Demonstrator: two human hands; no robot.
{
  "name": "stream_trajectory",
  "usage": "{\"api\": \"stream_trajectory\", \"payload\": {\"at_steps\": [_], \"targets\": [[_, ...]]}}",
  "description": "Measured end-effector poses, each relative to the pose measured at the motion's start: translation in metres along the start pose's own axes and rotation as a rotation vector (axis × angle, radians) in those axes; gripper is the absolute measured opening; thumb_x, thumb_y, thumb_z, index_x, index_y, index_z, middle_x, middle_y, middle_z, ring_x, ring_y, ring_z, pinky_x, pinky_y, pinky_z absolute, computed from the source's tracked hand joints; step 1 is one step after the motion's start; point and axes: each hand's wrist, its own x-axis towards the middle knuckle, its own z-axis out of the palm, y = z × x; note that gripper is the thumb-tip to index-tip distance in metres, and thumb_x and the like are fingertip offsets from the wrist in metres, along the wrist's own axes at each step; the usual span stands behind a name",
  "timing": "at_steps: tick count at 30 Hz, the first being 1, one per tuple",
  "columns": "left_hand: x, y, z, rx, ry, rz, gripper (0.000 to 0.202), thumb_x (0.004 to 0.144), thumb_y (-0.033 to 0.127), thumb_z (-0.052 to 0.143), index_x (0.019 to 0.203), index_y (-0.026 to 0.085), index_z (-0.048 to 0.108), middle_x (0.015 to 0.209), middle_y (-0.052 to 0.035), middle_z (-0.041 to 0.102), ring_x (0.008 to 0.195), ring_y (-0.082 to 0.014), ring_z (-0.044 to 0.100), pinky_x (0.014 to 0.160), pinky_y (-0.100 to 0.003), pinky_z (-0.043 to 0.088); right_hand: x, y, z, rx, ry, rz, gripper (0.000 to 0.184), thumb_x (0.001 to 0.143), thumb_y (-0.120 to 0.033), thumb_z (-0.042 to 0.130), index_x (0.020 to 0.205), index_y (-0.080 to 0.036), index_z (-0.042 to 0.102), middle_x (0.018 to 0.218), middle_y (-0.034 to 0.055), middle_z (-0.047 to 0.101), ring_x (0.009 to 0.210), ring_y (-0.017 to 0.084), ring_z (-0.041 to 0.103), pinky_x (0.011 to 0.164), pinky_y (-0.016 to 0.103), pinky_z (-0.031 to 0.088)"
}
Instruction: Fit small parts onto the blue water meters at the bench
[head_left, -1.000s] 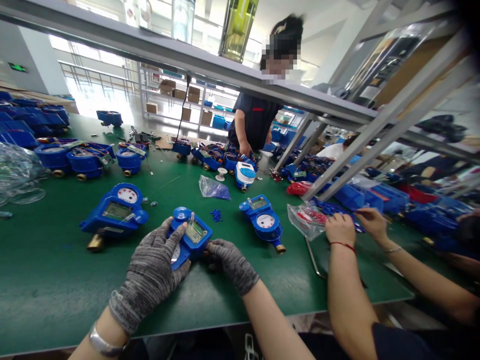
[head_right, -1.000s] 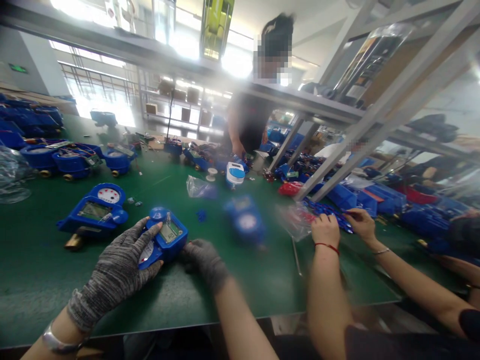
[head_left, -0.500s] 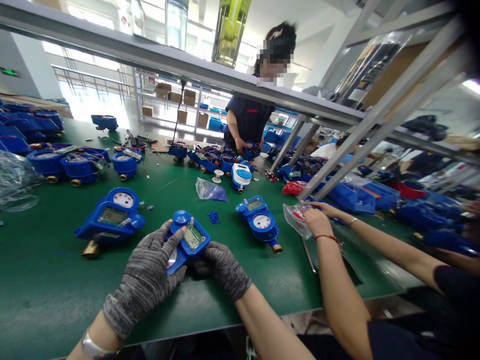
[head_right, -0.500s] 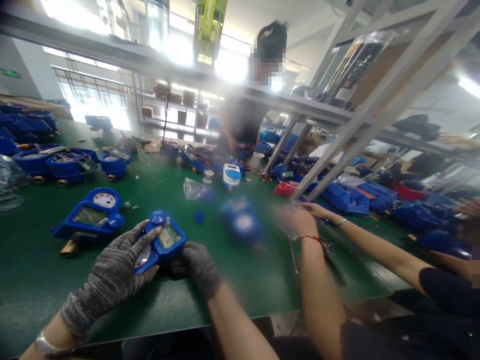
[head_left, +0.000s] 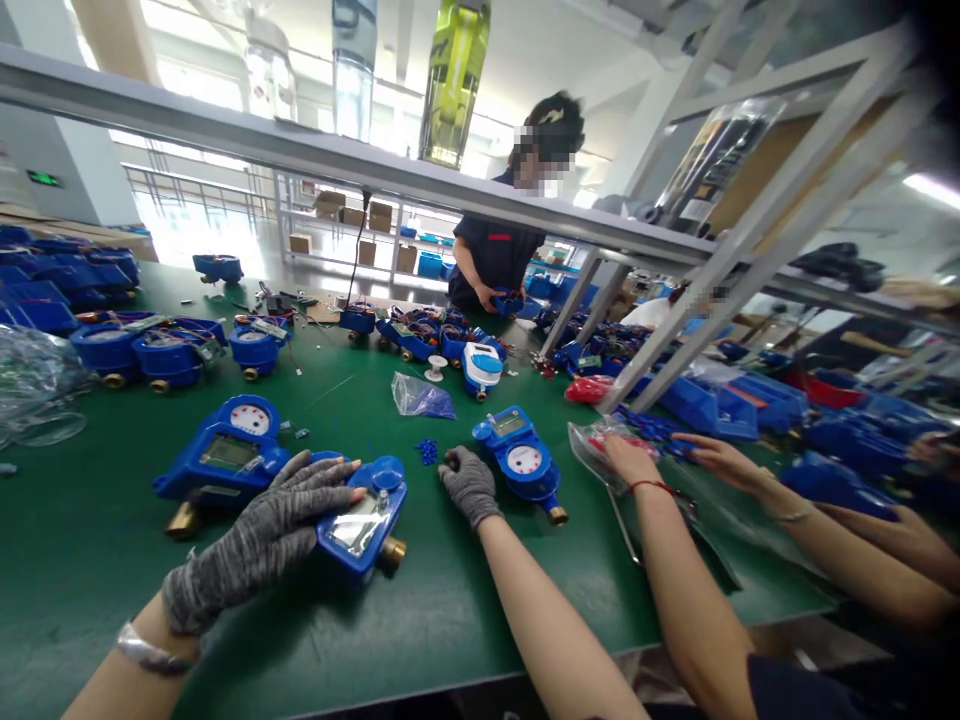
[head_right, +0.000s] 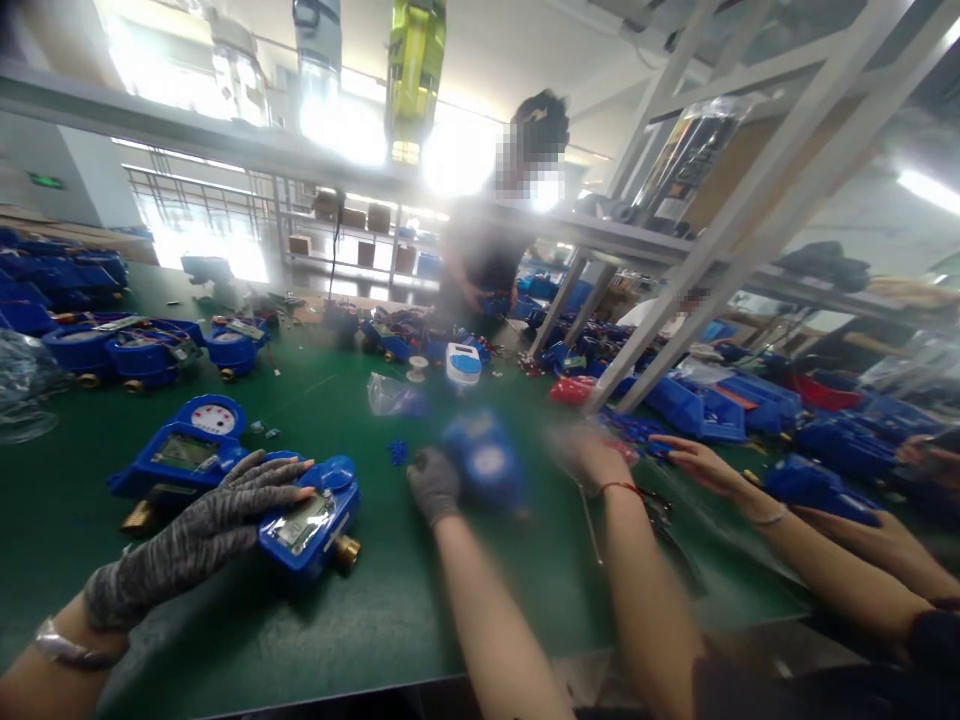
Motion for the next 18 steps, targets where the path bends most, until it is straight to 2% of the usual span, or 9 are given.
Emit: {"api": "stream_trajectory", "payload": {"at_steps": [2, 6, 8, 10, 14, 18], "targets": [[0.002, -0.001, -0.004, -0.108, -0.008, -0.009, 0.042, 0.097, 0.023, 0.036, 0.132, 0.035, 0.055, 0.145, 0.0015, 0.047, 0.139, -0.0219, 0.036, 0.12, -0.051, 0.013, 0.005, -0.004, 0.007, -0.068, 0.015, -0.008, 0.018, 0.081, -0.026, 0.061, 0.094, -0.017, 0.069, 0.093, 0.0079, 0.071, 0.086, 0.019, 0.065, 0.076, 0.028, 0.045], [0.016, 0.002, 0.006, -0.225, 0.192, -0.108, 0.032, 0.095, 0.026, 0.043, 0.118, 0.028, 0.065, 0.124, -0.0021, 0.065, 0.131, -0.0226, 0.047, 0.12, -0.053, 0.011, 0.001, -0.012, 0.007, -0.175, 0.008, -0.048, 0.02, 0.087, -0.026, 0.053, 0.09, -0.015, 0.07, 0.091, 0.0103, 0.071, 0.085, 0.02, 0.064, 0.076, 0.028, 0.043], [0.026, 0.003, 0.011, -0.262, 0.243, -0.162, 0.027, 0.092, 0.028, 0.049, 0.111, 0.027, 0.069, 0.117, -0.0025, 0.069, 0.126, -0.0236, 0.052, 0.12, -0.054, 0.011, -0.005, -0.013, 0.003, -0.22, -0.011, -0.088, 0.02, 0.087, -0.023, 0.052, 0.09, -0.013, 0.07, 0.093, 0.0128, 0.07, 0.089, 0.022, 0.063, 0.078, 0.029, 0.042], [0.036, 0.002, 0.012, -0.347, 0.218, -0.182, 0.024, 0.089, 0.03, 0.053, 0.104, 0.026, 0.071, 0.113, -0.0037, 0.07, 0.124, -0.0247, 0.052, 0.119, -0.053, 0.016, -0.012, -0.012, 0.0, -0.257, -0.04, -0.13, 0.017, 0.085, -0.019, 0.054, 0.088, -0.012, 0.07, 0.094, 0.0153, 0.069, 0.092, 0.024, 0.062, 0.08, 0.031, 0.042], [0.05, 0.0, 0.006, -0.513, 0.15, -0.188, 0.023, 0.088, 0.035, 0.054, 0.095, 0.025, 0.073, 0.112, -0.0068, 0.069, 0.125, -0.0255, 0.051, 0.112, -0.047, 0.036, -0.023, -0.01, -0.002, -0.272, -0.086, -0.18, 0.015, 0.083, -0.018, 0.056, 0.086, -0.013, 0.07, 0.093, 0.0159, 0.068, 0.088, 0.024, 0.061, 0.077, 0.031, 0.042], [0.057, 0.0, 0.003, -0.575, 0.116, -0.18, 0.023, 0.088, 0.037, 0.055, 0.092, 0.024, 0.074, 0.109, -0.0068, 0.07, 0.12, -0.0253, 0.055, 0.111, -0.046, 0.038, -0.027, -0.009, -0.003, -0.211, -0.074, -0.18, 0.016, 0.086, -0.019, 0.053, 0.084, -0.012, 0.068, 0.088, 0.014, 0.067, 0.082, 0.022, 0.061, 0.074, 0.03, 0.042]]}}
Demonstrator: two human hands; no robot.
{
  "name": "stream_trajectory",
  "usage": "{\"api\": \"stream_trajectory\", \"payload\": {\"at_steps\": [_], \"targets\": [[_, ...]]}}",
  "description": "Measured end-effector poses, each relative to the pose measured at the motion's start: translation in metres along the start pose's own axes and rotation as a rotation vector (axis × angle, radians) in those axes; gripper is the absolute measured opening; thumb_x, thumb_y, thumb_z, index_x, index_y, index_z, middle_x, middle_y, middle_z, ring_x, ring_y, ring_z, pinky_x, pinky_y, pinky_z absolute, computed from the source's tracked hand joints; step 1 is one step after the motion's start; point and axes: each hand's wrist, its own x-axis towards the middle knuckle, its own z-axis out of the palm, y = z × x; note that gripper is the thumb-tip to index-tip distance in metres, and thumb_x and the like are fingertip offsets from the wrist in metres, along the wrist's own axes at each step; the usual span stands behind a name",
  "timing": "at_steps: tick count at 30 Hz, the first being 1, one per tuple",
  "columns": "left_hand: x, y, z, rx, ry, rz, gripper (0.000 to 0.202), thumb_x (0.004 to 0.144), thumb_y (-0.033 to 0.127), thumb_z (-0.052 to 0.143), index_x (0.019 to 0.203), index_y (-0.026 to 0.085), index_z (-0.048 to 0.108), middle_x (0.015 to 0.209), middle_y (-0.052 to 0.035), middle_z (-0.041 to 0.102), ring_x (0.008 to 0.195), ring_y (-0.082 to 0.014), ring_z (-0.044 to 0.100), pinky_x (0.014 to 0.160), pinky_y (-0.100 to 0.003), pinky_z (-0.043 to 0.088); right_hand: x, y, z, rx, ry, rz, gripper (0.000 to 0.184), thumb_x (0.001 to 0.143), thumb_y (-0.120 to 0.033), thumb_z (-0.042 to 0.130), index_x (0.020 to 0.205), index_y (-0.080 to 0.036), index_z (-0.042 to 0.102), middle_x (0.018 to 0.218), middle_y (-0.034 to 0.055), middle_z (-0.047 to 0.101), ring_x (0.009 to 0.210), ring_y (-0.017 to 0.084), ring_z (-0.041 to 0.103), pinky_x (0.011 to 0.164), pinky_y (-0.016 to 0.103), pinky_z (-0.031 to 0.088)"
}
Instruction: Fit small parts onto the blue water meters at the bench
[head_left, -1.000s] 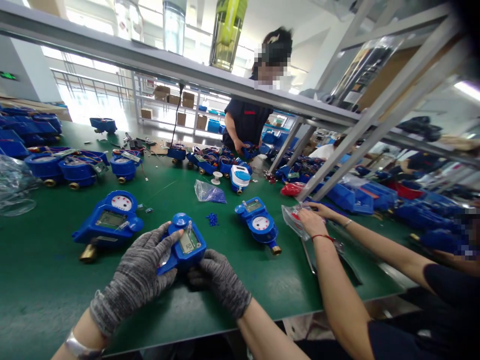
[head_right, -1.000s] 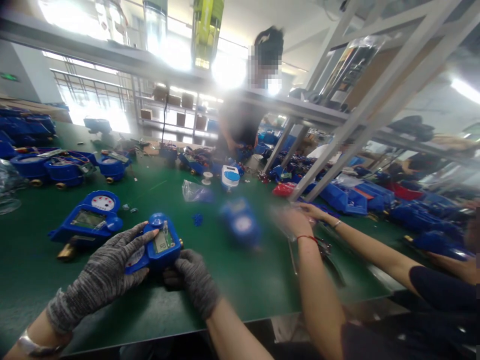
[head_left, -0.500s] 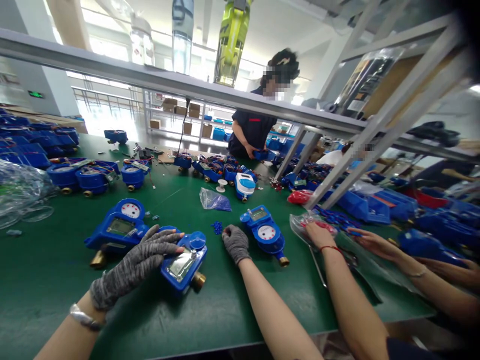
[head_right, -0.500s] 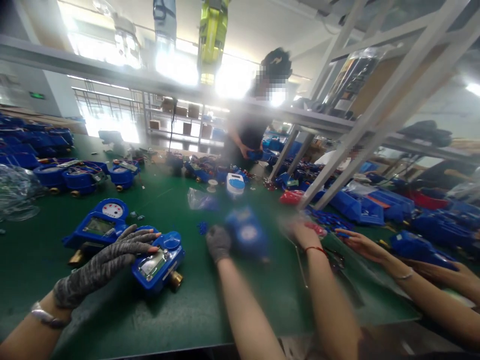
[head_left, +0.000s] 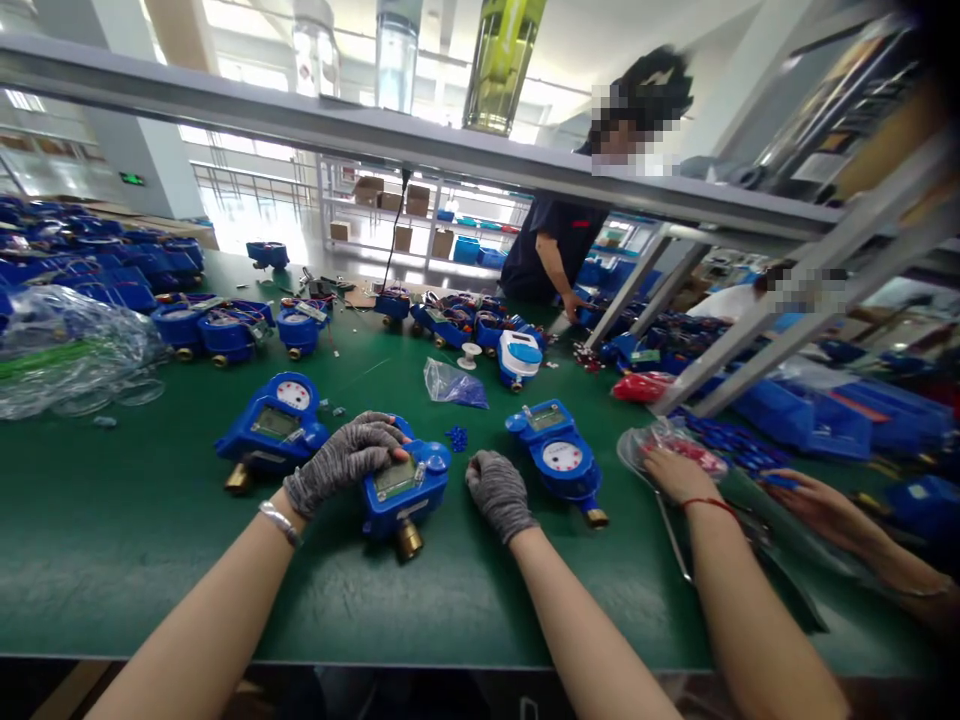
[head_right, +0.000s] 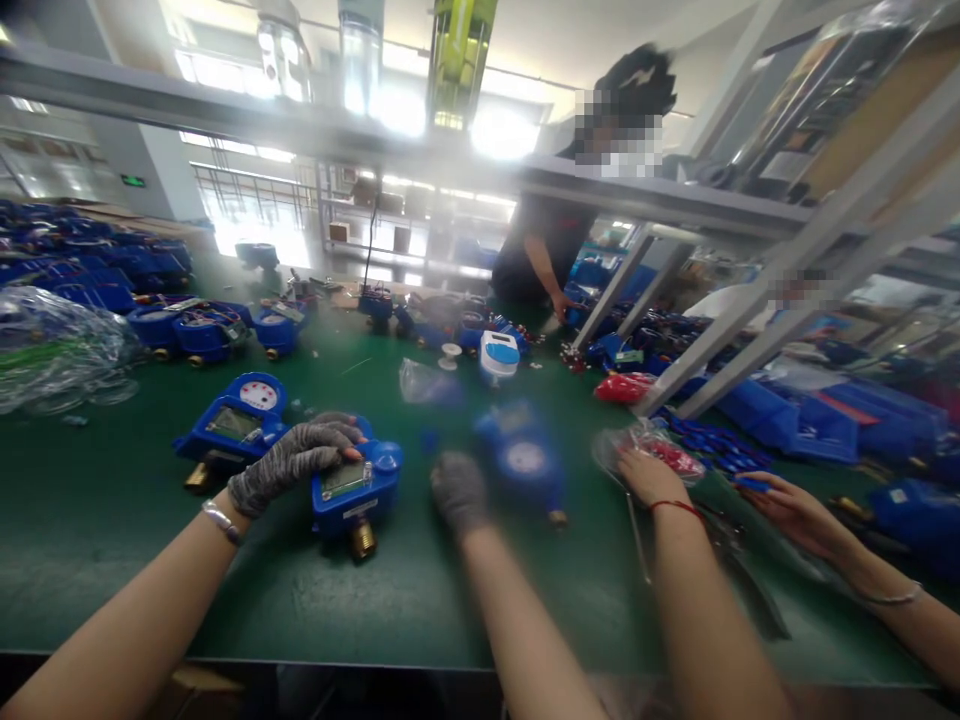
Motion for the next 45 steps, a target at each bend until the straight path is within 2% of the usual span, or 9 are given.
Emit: {"api": "stream_trajectory", "payload": {"at_steps": [4, 12, 26, 28, 30, 33, 35, 38, 45], "targets": [[0.002, -0.004, 0.0, -0.029, -0.02, 0.006, 0.022, 0.088, 0.035, 0.055, 0.092, 0.024, 0.074, 0.11, -0.0061, 0.069, 0.119, -0.0248, 0.055, 0.111, -0.045, 0.037, -0.01, -0.004, -0.011, 0.126, 0.014, -0.045, 0.015, 0.089, -0.021, 0.053, 0.089, -0.015, 0.067, 0.088, 0.0069, 0.068, 0.081, 0.016, 0.062, 0.073, 0.025, 0.045], [0.003, -0.016, -0.001, -0.039, -0.041, 0.02, 0.023, 0.09, 0.038, 0.056, 0.095, 0.024, 0.074, 0.111, -0.0078, 0.068, 0.124, -0.0262, 0.05, 0.113, -0.046, 0.034, -0.036, -0.026, -0.034, 0.437, 0.015, -0.43, 0.009, 0.085, -0.018, 0.057, 0.084, -0.015, 0.065, 0.084, 0.0048, 0.065, 0.08, 0.016, 0.058, 0.077, 0.028, 0.046], [0.004, -0.036, -0.001, -0.129, -0.056, 0.073, 0.021, 0.09, 0.033, 0.058, 0.098, 0.022, 0.073, 0.114, -0.0088, 0.066, 0.124, -0.0284, 0.047, 0.112, -0.045, 0.033, -0.058, -0.019, -0.021, 0.44, 0.097, -0.6, 0.017, 0.086, -0.015, 0.054, 0.095, -0.017, 0.068, 0.092, 0.009, 0.065, 0.087, 0.02, 0.057, 0.08, 0.035, 0.049], [0.004, -0.037, -0.001, -0.142, -0.061, 0.083, 0.02, 0.09, 0.032, 0.059, 0.099, 0.022, 0.073, 0.114, -0.0086, 0.066, 0.124, -0.0285, 0.047, 0.112, -0.045, 0.033, -0.061, -0.02, -0.023, 0.504, 0.058, -0.524, 0.02, 0.087, -0.018, 0.053, 0.101, -0.018, 0.068, 0.097, 0.0092, 0.066, 0.092, 0.022, 0.058, 0.084, 0.038, 0.049], [0.004, -0.037, -0.001, -0.153, -0.059, 0.093, 0.02, 0.09, 0.033, 0.059, 0.099, 0.022, 0.074, 0.114, -0.0087, 0.066, 0.123, -0.029, 0.048, 0.111, -0.046, 0.033, -0.06, -0.024, -0.025, 0.699, -0.043, -0.305, 0.022, 0.087, -0.025, 0.055, 0.103, -0.018, 0.068, 0.099, 0.0089, 0.067, 0.092, 0.022, 0.062, 0.084, 0.039, 0.051], [0.002, -0.036, -0.001, -0.163, -0.051, 0.094, 0.02, 0.09, 0.032, 0.059, 0.099, 0.022, 0.073, 0.113, -0.0092, 0.066, 0.123, -0.0294, 0.048, 0.111, -0.046, 0.033, -0.051, -0.034, -0.026, 1.127, -0.361, 0.103, 0.032, 0.082, -0.038, 0.06, 0.105, -0.016, 0.064, 0.094, 0.0094, 0.069, 0.081, 0.023, 0.067, 0.07, 0.039, 0.056], [0.002, -0.035, -0.001, -0.162, -0.053, 0.083, 0.019, 0.09, 0.03, 0.059, 0.099, 0.021, 0.073, 0.113, -0.0093, 0.065, 0.122, -0.0292, 0.048, 0.11, -0.046, 0.034, -0.044, -0.04, -0.026, 1.319, -0.563, 0.236, 0.043, 0.076, -0.043, 0.065, 0.107, -0.014, 0.061, 0.088, 0.0094, 0.069, 0.072, 0.023, 0.068, 0.06, 0.037, 0.056], [0.002, -0.035, -0.002, -0.153, -0.061, 0.077, 0.018, 0.09, 0.028, 0.058, 0.099, 0.021, 0.073, 0.115, -0.0091, 0.065, 0.122, -0.029, 0.049, 0.11, -0.046, 0.035, -0.039, -0.046, -0.025, 1.393, -0.648, 0.261, 0.052, 0.068, -0.042, 0.071, 0.108, -0.012, 0.059, 0.079, 0.0082, 0.069, 0.061, 0.019, 0.067, 0.054, 0.033, 0.055], [0.005, -0.036, -0.002, -0.127, -0.049, 0.137, 0.021, 0.09, 0.035, 0.058, 0.098, 0.023, 0.074, 0.112, -0.0086, 0.067, 0.122, -0.0292, 0.049, 0.11, -0.047, 0.034, -0.044, -0.047, -0.028, 1.331, -0.543, 0.22, 0.065, 0.066, -0.045, 0.073, 0.119, -0.014, 0.051, 0.069, 0.0012, 0.066, 0.051, 0.014, 0.061, 0.051, 0.029, 0.053]]}}
